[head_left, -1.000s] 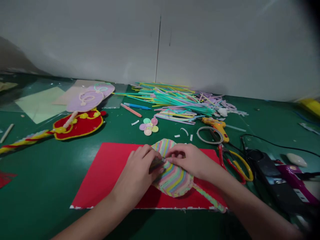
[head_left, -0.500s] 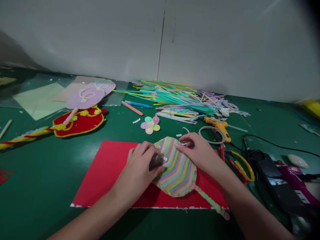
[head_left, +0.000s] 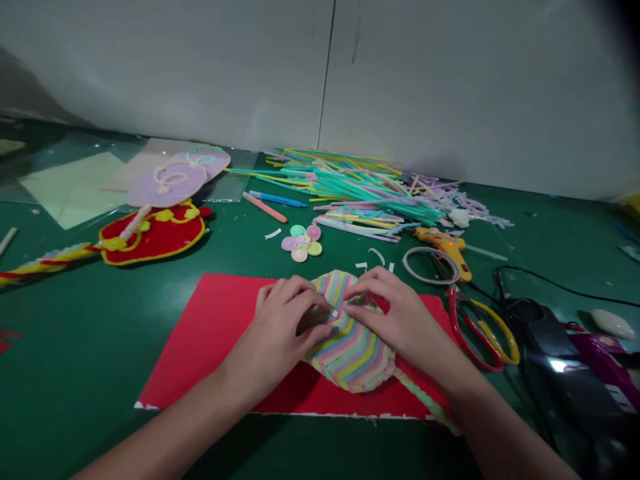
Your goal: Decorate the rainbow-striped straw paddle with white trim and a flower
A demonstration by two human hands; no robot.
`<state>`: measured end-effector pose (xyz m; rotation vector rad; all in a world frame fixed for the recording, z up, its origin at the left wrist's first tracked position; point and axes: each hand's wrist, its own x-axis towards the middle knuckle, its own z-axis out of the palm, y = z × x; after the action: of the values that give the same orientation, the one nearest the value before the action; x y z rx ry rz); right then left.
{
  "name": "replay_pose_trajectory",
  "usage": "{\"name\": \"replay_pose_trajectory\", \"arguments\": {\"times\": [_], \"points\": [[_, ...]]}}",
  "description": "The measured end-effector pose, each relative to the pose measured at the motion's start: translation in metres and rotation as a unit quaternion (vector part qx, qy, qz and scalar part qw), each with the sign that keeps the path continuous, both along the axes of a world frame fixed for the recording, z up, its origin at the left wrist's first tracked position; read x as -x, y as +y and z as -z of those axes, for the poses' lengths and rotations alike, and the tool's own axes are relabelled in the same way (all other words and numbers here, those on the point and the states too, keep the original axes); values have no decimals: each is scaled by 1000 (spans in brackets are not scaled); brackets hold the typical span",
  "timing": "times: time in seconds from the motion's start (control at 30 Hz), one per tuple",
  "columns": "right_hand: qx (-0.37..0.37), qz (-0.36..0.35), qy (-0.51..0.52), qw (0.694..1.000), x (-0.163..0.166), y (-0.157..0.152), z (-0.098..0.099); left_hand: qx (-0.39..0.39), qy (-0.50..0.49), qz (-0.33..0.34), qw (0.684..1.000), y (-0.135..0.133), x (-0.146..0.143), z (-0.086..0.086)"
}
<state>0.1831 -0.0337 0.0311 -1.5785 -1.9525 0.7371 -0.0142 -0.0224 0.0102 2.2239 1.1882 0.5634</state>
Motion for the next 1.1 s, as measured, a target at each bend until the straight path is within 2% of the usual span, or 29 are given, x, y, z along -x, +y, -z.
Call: {"name": "replay_pose_trajectory", "arguments": {"times": [0.23, 0.5, 0.9, 1.1], "points": [[105, -12, 27, 994, 5, 0, 0, -52, 27, 0, 998, 3, -4, -3], [169, 17, 70, 983, 3, 2, 0, -91, 29, -17, 995, 2, -3, 5], [176, 30, 104, 978, 5, 1, 5, -98, 34, -8, 995, 2, -4, 5], [179, 33, 85, 980, 7, 2, 3, -166, 76, 30, 983, 3, -6, -1]]}}
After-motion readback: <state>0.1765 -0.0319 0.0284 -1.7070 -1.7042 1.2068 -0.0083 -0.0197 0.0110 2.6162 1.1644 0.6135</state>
